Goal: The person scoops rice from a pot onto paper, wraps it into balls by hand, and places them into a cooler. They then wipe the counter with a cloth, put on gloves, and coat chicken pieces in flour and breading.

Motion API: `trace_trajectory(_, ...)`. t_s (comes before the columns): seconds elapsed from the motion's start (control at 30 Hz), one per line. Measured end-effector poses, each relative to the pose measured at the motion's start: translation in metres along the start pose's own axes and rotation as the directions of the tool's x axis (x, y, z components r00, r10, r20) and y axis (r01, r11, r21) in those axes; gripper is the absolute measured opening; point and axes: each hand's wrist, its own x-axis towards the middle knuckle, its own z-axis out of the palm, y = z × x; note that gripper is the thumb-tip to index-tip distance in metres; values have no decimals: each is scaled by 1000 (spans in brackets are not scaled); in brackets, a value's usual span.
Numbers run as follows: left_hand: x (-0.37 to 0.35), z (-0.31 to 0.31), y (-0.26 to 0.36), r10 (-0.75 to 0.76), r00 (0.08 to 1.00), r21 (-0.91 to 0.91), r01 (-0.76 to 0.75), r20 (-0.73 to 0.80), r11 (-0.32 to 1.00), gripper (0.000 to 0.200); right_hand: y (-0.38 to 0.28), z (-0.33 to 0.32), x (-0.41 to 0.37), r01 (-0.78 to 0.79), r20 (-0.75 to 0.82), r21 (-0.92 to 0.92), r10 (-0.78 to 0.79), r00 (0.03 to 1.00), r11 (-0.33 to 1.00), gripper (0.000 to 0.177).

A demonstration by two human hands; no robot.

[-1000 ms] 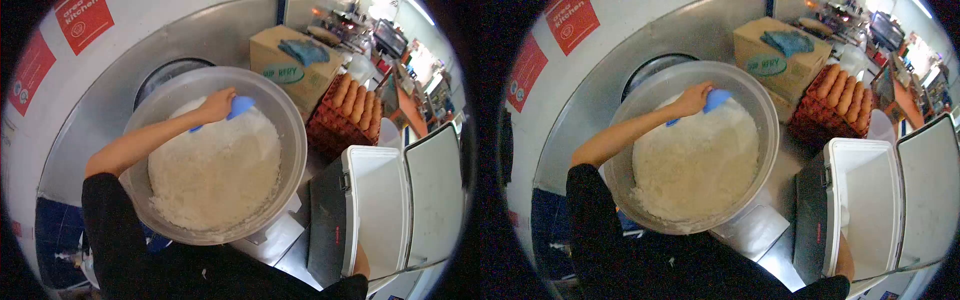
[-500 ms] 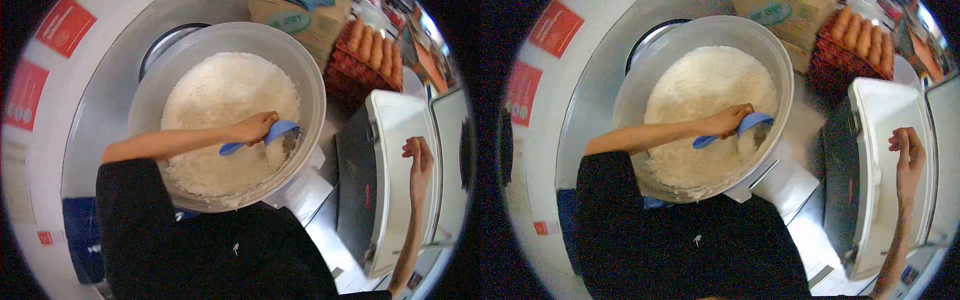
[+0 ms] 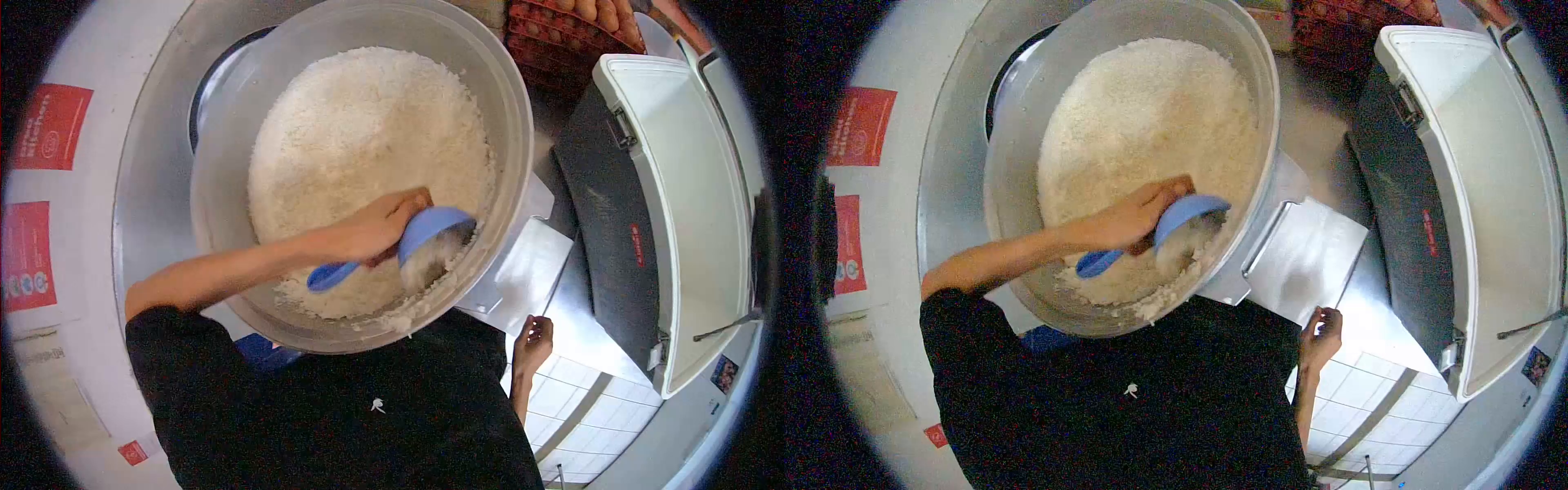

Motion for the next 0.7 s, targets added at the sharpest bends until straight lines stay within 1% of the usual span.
trace_trajectory(0.03, -14, -3, -1, -104, 992, -62, 108, 65, 992, 34, 23, 15, -3, -42, -70, -50, 39, 997, 998, 23)
trace_trajectory(0.07, -24, -8, -2, -201, 970, -120, 217, 134, 969, 33, 41, 25, -1, -33, -100, -131, 20, 995, 991, 26)
trace_trajectory(0.1, -27, -13, -3, -209, 970, -108, 223, 127, 969, 33, 43, 29, -2, -31, -132, -215, 2, 991, 976, 30)
trace_trajectory(0.13, -28, -17, -6, -217, 976, -109, 218, 25, 970, 34, 45, 32, 1, -66, -118, -175, 45, 992, 982, 35)
trace_trajectory(0.17, -27, -20, -10, -221, 972, -114, 212, -74, 971, 34, 46, 35, 4, -54, -117, -177, 34, 993, 983, 35)
trace_trajectory(0.2, -13, -33, -16, -190, 970, -151, 167, -153, 974, 34, 53, 40, 6, -38, -171, -167, 9, 985, 985, 35)
trace_trajectory(0.23, 5, -35, -29, -179, 971, -156, 155, -157, 976, 34, 60, 46, 10, -23, -232, -154, -13, 973, 988, 36)
trace_trajectory(0.27, 28, -32, -43, 195, 922, 190, -137, -335, 972, 34, 70, 51, 11, -31, -218, -134, 0, 976, 990, 38)
trace_trajectory(0.3, 42, -25, -48, 566, 740, 542, -328, -362, 774, 33, 72, 51, 10, -30, -225, -137, -2, 974, 990, 38)
trace_trajectory(0.33, 38, -8, -41, 455, 839, 430, -307, -298, 849, 30, 72, 52, 10, 11, -224, -84, -29, 974, 996, 38)
trace_trajectory(0.37, 34, -1, -34, 457, 839, 433, -308, -296, 847, 30, 74, 55, 7, 47, -220, -27, -52, 974, 999, 39)
trace_trajectory(0.4, 29, 6, -25, 396, 877, 408, -268, -272, 873, 29, 88, 61, 4, 87, -239, -23, -90, 967, 996, 42)
trace_trajectory(0.43, 22, 11, -16, 331, 911, 385, -221, -246, 896, 29, 95, 65, 2, 83, -234, -19, -85, 968, 996, 42)
trace_trajectory(0.47, 12, 14, -7, 324, 913, 390, -212, -247, 896, 29, 102, 68, 0, 168, -269, -104, -191, 944, 980, 41)
trace_trajectory(0.5, 2, 14, 4, 236, 951, 310, -167, -201, 936, 29, 103, 72, 1, 249, -300, -186, -296, 907, 950, 40)
trace_trajectory(0.53, -6, 13, 9, 149, 978, 234, -112, -144, 966, 30, 104, 73, 0, 220, -309, -134, -252, 917, 966, 40)
trace_trajectory(0.57, -14, 12, 9, 146, 979, 247, -107, -144, 963, 30, 105, 73, -3, 213, -313, -122, -241, 919, 969, 40)
trace_trajectory(0.6, -22, 9, 8, -20, 999, 60, 23, -46, 998, 31, 103, 73, -3, 211, -303, -144, -246, 921, 967, 40)
trace_trajectory(0.63, -28, 6, 6, -162, 984, -115, 170, 79, 979, 31, 103, 73, 0, 211, -296, -168, -254, 921, 963, 41)
trace_trajectory(0.67, -27, 6, -8, -175, 972, -227, 208, 157, 952, 32, 110, 76, 0, 209, -297, -171, -253, 921, 963, 42)
trace_trajectory(0.7, -28, 5, -5, -164, 974, -218, 195, 153, 956, 32, 108, 76, -2, 211, -311, -167, -255, 915, 963, 42)
